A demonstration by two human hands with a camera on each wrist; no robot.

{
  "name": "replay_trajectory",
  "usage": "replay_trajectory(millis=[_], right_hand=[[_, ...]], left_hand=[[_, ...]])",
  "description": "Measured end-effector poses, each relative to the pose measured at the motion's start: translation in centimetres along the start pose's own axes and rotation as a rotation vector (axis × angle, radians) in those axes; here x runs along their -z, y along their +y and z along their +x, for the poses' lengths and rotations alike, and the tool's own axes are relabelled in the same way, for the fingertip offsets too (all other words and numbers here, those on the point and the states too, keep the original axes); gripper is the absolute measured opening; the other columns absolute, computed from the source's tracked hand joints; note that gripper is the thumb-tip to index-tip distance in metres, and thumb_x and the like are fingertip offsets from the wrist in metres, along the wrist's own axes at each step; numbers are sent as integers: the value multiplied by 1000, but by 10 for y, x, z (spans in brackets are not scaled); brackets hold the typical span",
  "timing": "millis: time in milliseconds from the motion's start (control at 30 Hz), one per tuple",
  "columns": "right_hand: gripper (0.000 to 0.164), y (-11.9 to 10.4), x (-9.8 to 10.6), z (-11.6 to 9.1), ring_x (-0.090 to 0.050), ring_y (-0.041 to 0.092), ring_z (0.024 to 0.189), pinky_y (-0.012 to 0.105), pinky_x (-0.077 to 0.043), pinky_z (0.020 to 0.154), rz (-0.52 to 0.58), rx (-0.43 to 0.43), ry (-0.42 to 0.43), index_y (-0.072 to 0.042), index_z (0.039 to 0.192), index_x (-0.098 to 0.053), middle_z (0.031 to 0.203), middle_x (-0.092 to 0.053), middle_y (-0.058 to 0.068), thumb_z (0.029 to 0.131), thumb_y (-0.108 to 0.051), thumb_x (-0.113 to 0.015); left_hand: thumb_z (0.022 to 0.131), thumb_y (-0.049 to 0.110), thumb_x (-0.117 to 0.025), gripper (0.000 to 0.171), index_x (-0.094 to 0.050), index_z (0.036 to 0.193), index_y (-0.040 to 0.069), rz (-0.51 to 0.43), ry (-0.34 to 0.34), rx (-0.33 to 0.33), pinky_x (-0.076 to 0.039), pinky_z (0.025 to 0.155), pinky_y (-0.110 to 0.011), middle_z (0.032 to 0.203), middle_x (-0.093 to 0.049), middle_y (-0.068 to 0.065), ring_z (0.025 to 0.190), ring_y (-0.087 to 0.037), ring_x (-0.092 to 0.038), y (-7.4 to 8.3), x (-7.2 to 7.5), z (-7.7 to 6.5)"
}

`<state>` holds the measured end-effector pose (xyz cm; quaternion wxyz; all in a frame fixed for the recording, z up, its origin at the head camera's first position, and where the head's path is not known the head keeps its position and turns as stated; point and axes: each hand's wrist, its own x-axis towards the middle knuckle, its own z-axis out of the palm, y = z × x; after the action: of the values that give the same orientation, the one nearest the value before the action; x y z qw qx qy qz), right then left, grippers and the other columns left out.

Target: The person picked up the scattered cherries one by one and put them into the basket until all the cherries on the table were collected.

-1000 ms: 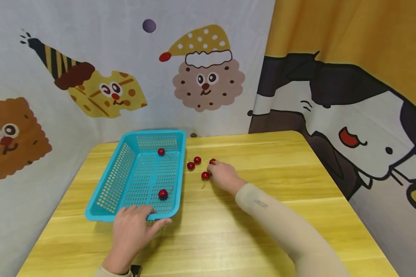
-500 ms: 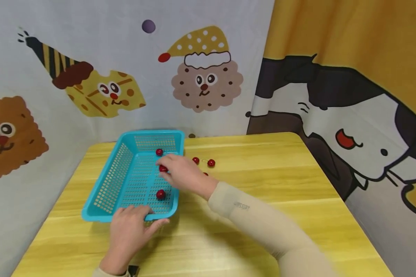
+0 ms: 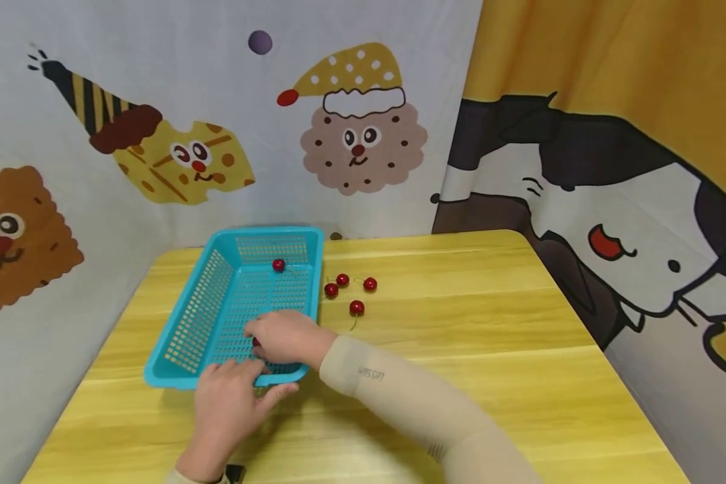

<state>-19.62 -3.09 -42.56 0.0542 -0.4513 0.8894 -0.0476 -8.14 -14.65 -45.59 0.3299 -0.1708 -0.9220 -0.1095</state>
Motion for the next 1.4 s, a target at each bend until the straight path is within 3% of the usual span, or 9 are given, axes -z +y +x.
replay_trajectory(millis=[233,467,767,1067,1400], right_hand=[[23,-3,-3,-1,-58,8,81,29,-54,73,-141,-22,10,-23,110,-64,95,-64,-8,95,-39,-63],[17,-5,-7,0,-56,8,75,28,-53,69,-149,-38,17,-24,97,-62,88,-63,-8,95,-41,-63],[17,-6,-8,0,-54,7,72,27,-53,68,-145,-57,8,-25,97,-62,88,-63,-8,95,-42,-62],[20,-5,-8,0,-54,7,72,28,-53,69,-134,-75,25,-25,98,-61,88,-63,-9,95,-45,-62],[20,-5,-7,-1,-54,7,71,28,-53,68,-120,-85,36,-25,99,-61,88,-63,-10,94,-44,-62]], left_hand=[[64,74,-70,64,-51,62,14,0,9,-6,-28,49,-37,53,-54,0,47,-22,-41,0,0,1],[68,78,-62,66,-50,60,14,6,35,-5,-28,47,-36,51,-52,0,45,-21,-40,0,-1,-2],[76,84,-48,71,-49,60,15,9,31,1,-28,47,-36,51,-52,1,45,-20,-39,0,-2,-3],[66,77,-65,64,-50,60,15,11,39,-10,-27,47,-36,52,-53,1,45,-20,-38,0,-2,-2],[72,82,-56,68,-51,60,15,14,33,-3,-28,47,-36,52,-53,1,45,-20,-39,-1,-2,-2]])
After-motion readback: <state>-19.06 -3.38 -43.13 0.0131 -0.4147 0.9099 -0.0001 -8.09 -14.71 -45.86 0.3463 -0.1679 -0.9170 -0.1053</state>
